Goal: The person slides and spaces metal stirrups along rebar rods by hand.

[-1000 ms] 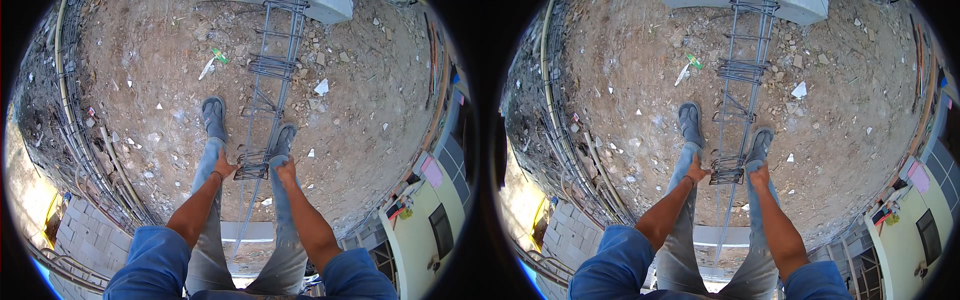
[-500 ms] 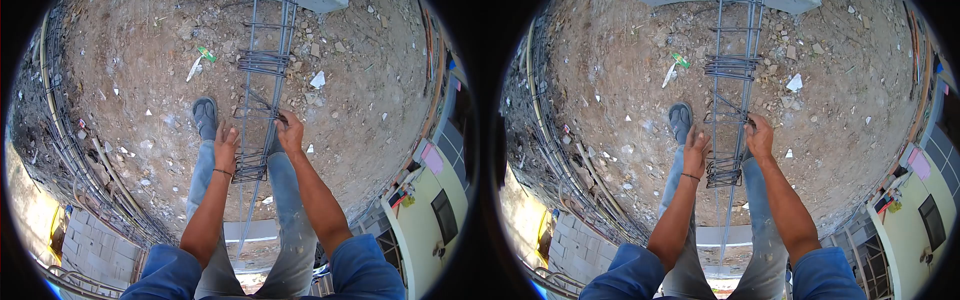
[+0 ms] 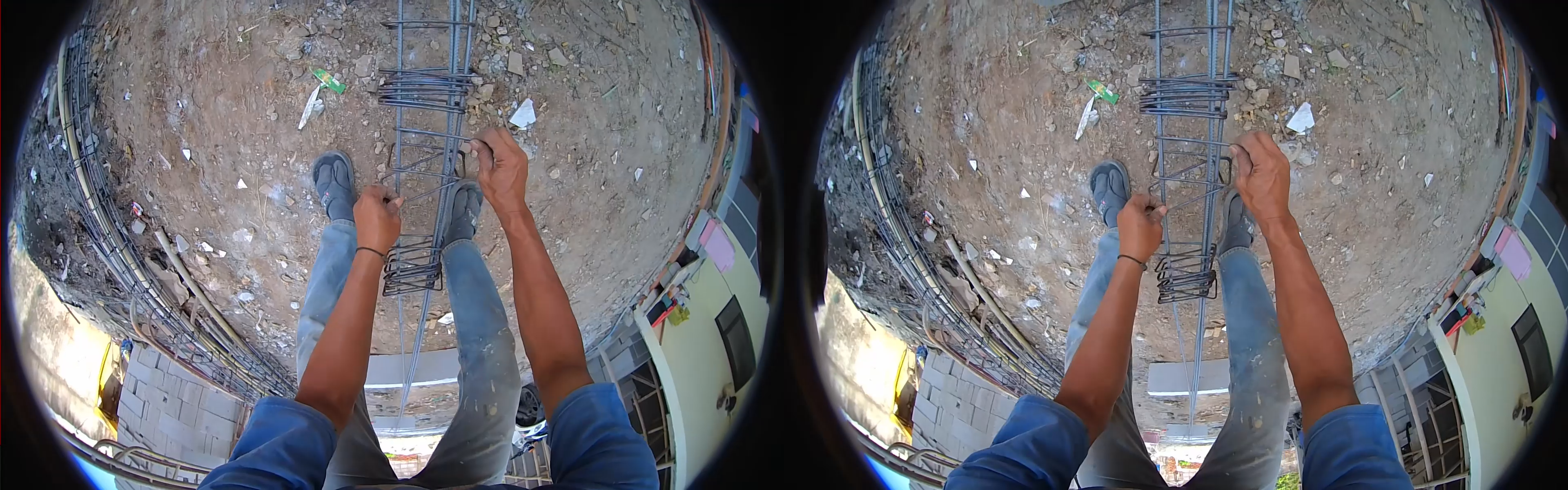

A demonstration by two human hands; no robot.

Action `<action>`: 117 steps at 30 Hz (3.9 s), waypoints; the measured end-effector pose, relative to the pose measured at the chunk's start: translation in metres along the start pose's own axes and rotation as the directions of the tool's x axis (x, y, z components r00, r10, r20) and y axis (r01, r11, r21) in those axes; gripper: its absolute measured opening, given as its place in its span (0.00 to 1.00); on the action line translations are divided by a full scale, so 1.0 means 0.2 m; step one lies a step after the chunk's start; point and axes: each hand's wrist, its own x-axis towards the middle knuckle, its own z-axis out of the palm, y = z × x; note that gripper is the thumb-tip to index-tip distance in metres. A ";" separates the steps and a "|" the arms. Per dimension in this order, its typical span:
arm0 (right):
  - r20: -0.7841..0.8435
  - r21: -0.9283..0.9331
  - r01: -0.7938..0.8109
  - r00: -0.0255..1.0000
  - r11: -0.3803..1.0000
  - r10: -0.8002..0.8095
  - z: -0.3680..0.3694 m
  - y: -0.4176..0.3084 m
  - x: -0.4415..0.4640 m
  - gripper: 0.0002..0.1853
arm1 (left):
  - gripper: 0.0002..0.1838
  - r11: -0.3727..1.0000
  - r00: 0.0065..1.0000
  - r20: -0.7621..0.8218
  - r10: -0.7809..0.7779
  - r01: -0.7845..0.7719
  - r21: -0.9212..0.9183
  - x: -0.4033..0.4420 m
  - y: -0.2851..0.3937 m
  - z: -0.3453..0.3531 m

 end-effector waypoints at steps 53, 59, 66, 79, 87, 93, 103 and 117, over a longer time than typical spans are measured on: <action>0.267 0.392 -0.447 0.892 0.804 0.366 0.21 0.13 0.69 0.29 | 0.16 0.991 0.999 0.013 -0.032 0.033 -0.130 -0.11 0.11 -0.11; 0.052 0.318 -0.217 0.976 0.923 0.211 0.18 0.10 0.88 0.50 | 0.17 0.979 0.991 0.065 -0.120 0.129 -0.158 -0.05 0.13 -0.19; 0.071 0.411 -0.485 0.861 0.772 0.504 0.29 0.04 0.44 0.57 | 0.18 0.970 0.990 0.053 -0.132 0.140 -0.197 -0.02 0.13 -0.20; 0.580 0.155 -0.641 0.675 0.752 0.456 0.25 0.10 -0.01 0.66 | 0.19 0.956 0.980 0.126 -0.156 0.182 -0.232 0.00 0.08 -0.15; 0.686 0.073 -0.646 0.585 0.760 0.432 0.32 0.30 -0.90 0.70 | 0.26 0.909 0.954 0.080 -0.289 0.300 -0.290 -0.01 0.03 -0.11; 0.149 0.366 -0.646 0.752 0.670 0.642 0.22 0.23 -0.26 0.51 | 0.24 0.898 0.948 0.127 -0.291 0.317 -0.307 0.01 0.06 -0.12; 0.043 0.562 -0.442 0.860 0.699 0.509 0.10 -0.05 1.42 0.40 | 0.23 0.877 0.950 0.138 -0.279 0.310 -0.367 0.01 0.03 -0.12; 0.207 0.502 -0.473 0.878 0.724 0.431 0.19 0.05 1.09 0.22 | 0.21 0.831 0.936 0.173 -0.308 0.353 -0.430 0.06 0.04 -0.12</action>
